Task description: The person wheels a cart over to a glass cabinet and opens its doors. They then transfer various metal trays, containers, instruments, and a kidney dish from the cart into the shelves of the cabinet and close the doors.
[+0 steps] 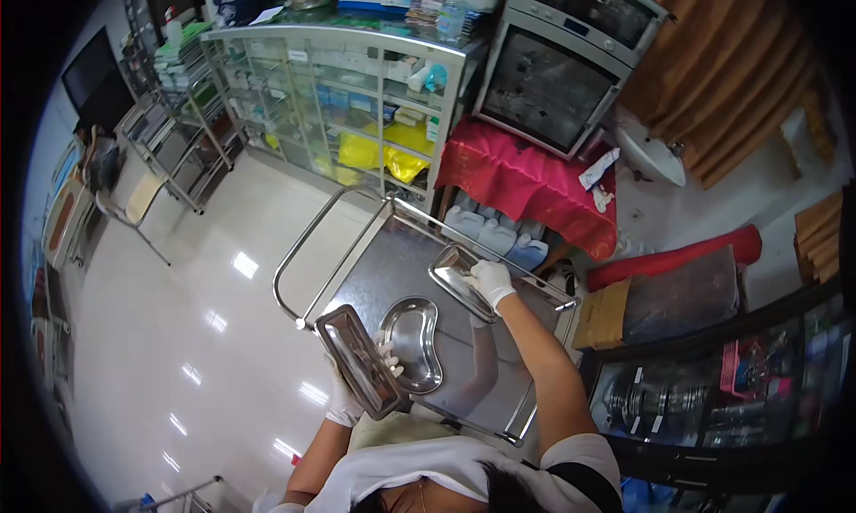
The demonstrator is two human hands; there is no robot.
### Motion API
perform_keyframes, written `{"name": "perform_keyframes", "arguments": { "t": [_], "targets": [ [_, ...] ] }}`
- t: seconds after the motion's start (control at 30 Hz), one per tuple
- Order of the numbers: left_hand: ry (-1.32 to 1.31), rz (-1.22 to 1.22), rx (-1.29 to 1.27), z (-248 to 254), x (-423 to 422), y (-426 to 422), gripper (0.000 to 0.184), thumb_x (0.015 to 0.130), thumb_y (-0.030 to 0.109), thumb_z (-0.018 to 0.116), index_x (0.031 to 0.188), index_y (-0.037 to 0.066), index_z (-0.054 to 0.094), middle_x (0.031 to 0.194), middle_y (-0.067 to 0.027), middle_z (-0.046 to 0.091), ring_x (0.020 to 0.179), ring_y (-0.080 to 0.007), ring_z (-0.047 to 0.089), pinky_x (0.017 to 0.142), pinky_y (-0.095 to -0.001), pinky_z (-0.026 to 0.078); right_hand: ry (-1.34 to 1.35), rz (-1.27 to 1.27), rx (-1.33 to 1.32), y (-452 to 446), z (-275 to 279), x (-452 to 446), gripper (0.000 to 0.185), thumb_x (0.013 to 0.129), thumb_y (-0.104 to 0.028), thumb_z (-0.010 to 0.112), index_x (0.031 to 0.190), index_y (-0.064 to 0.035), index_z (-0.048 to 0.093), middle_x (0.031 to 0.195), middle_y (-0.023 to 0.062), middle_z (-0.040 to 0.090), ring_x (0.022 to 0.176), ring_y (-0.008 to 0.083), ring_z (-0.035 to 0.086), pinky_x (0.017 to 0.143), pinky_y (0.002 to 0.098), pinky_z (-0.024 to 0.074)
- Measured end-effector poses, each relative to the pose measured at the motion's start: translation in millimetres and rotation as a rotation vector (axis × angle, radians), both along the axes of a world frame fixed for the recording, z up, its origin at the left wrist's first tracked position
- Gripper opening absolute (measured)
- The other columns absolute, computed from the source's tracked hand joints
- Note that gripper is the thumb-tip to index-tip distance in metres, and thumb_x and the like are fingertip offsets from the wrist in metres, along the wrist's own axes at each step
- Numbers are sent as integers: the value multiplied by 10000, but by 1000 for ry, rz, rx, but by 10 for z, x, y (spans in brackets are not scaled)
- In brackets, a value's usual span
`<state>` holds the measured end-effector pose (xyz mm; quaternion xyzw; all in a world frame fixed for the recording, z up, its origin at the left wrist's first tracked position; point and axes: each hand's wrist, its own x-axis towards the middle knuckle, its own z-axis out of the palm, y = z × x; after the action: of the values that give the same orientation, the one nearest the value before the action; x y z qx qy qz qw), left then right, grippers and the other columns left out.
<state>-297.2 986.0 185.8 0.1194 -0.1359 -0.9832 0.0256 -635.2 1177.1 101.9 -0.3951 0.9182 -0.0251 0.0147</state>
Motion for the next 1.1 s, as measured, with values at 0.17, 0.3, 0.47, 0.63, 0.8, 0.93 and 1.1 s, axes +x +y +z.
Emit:
{"name": "perform_keyframes", "arguments": {
  "t": [0.17, 0.3, 0.47, 0.63, 0.8, 0.93, 1.1],
  "targets": [
    [-22, -103, -46, 127, -219, -84, 1048, 700, 784, 482, 1407, 38, 277, 1293, -196, 487, 1061, -323, 567, 959, -487, 421, -78, -129, -165, 110, 475, 508, 435, 780, -465, 546, 689, -58, 668, 706, 149, 634, 632, 372, 578, 604, 444, 442],
    [100, -239, 41, 107, -373, -97, 995, 749, 690, 540, 1404, -3, 254, 1151, -133, 555, 919, -195, 572, 886, -362, 452, -160, -320, -306, 453, 348, 1089, 256, 892, -298, 458, 829, -126, 637, 800, 54, 595, 719, 259, 556, 614, 367, 461],
    [209, -517, -97, 521, -807, 408, 937, 808, 666, 492, 1439, 47, 181, 1228, -105, 522, 954, -199, 586, 894, -335, 456, -262, -632, -800, 1038, 560, 1967, 419, 871, -409, 540, 816, -2, 622, 824, 150, 613, 727, 356, 553, 690, 406, 456],
    [404, -954, -28, 568, -897, 1224, 941, 787, 709, 462, 1443, 88, 196, 1315, -144, 473, 1055, -290, 571, 942, -453, 427, -362, -880, -753, 1771, 1306, 3207, 490, 892, -449, 498, 814, 17, 627, 829, 173, 634, 728, 366, 563, 706, 404, 457],
    [399, -1270, 127, 695, -290, 2215, 967, 749, 752, 458, 1428, 98, 244, 1288, -171, 488, 1072, -345, 557, 955, -551, 400, -341, -1149, -628, 2474, 1721, 4821, 511, 884, -476, 478, 793, 1, 636, 800, 160, 644, 694, 356, 558, 695, 395, 455],
    [407, -1549, -7, 689, 368, 2853, 1074, 708, 833, 381, 1421, 43, 236, 1243, -218, 499, 1021, -355, 568, 891, -508, 452, -344, -1438, -672, 2820, 1590, 6040, 520, 845, -492, 469, 851, -13, 672, 812, 155, 659, 715, 353, 571, 709, 392, 459],
    [443, -1765, -81, 735, 1255, 3484, 1003, 734, 806, 379, 1385, 45, 325, 1210, -204, 532, 970, -339, 578, 891, -533, 440, -176, -1904, -714, 2930, 1455, 7423, 516, 857, -514, 475, 908, -39, 669, 841, 140, 663, 713, 337, 579, 694, 397, 451]
  ]
}}
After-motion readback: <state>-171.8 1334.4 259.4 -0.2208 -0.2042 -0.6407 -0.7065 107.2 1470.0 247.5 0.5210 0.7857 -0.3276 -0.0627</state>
